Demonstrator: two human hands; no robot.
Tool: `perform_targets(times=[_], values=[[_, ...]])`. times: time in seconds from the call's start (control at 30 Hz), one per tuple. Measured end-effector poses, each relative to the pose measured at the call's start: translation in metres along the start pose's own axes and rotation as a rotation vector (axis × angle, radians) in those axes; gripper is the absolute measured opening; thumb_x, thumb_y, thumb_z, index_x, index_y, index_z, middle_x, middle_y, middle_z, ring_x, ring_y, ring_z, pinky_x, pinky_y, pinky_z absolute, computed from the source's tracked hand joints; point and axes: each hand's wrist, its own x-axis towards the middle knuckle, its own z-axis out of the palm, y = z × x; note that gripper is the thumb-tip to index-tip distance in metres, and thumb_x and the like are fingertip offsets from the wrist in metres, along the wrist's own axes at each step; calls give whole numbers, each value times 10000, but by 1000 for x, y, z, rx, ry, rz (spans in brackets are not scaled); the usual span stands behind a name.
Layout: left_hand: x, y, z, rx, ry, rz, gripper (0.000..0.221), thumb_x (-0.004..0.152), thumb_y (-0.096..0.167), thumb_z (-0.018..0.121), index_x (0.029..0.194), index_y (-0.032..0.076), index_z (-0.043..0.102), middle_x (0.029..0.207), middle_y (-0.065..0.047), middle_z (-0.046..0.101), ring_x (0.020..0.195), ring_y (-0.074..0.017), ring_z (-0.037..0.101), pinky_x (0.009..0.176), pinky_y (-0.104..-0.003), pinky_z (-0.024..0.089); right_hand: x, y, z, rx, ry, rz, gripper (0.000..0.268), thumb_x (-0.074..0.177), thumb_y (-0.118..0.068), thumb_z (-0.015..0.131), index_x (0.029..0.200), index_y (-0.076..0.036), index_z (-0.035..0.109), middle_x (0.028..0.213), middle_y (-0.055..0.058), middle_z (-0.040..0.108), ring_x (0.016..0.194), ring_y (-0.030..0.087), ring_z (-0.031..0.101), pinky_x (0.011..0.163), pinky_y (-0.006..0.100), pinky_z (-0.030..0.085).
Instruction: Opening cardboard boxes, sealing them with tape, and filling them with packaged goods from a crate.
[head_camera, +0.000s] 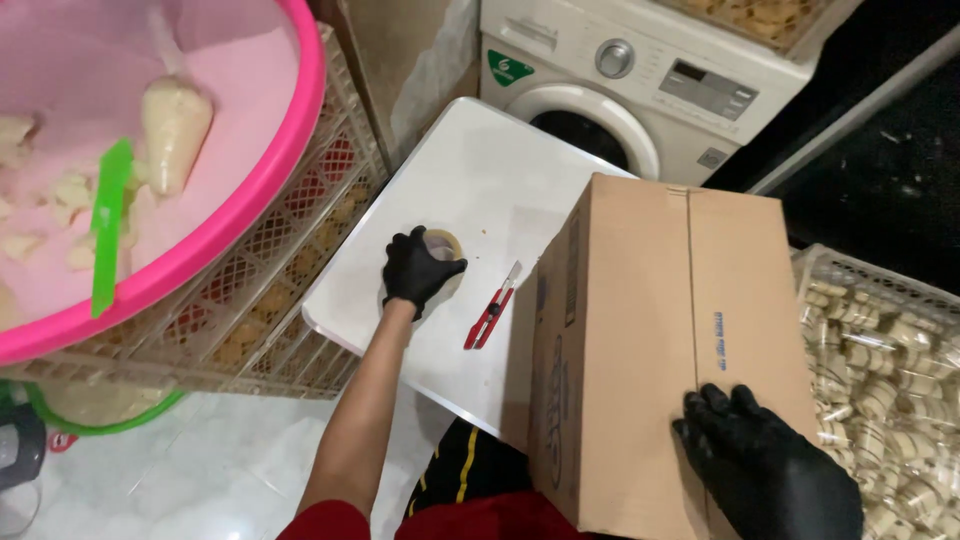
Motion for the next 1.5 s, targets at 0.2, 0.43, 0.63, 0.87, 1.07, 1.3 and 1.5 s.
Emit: perform_targets(times=[0.2,0.43,0.63,0.87,1.07,1.3,1.5], values=[[-28,76,-21,-1012,-182,479,986,743,447,884,1532,87,413,1484,-185,524,1374,-315,485,1155,-462,381,55,-50,-41,338,-41,474,654,575,-475,855,1215,-393,746,1347,-113,702,1293,187,629,1149,329,495],[-90,207,-36,-1256,-591,869,1174,679,306,969,1571,-16,277,1611,-198,381,1544,-283,294,1312,-465,159,120,-108,-127,187,290,675,431,806,-527,773,1188,-330,755,1087,3,766,1055,249,692,924,365,555],[-128,256,-48,-1689,-1279,-306,701,925,488,703,1436,25,572,1378,-265,632,1145,-365,681,1079,-527,515,138,-71,-144,236,348,422,522,836,-358,814,1338,-252,717,1216,114,651,1219,354,587,944,448,537],[-130,257,-59,-1474,-1173,213,791,945,603,663,1484,47,499,1446,-232,553,1253,-333,572,1133,-470,440,139,-61,-130,712,343,358,319,868,-245,775,1171,-175,706,1042,10,756,1090,303,707,913,388,583],[-144,259,-75,-723,-545,1135,1454,513,644,936,1612,39,200,1598,-213,333,1379,-388,489,1153,-525,436,137,-53,-112,1243,520,631,256,920,-67,744,1159,19,719,1069,191,809,1104,223,715,967,437,586],[-135,249,-61,-984,-823,1006,1177,738,352,874,1635,22,188,1708,-171,217,1526,-288,309,1194,-344,373,140,-55,-138,1465,342,554,489,857,-112,754,1333,-26,680,1185,157,789,1129,228,708,997,448,544],[-155,246,-30,-1554,-862,409,938,922,11,724,1659,94,151,1725,-58,199,1568,-225,245,1157,-353,400,142,-64,-126,1281,376,493,530,788,-50,850,1294,-29,694,1242,143,769,1189,225,678,1045,453,526]])
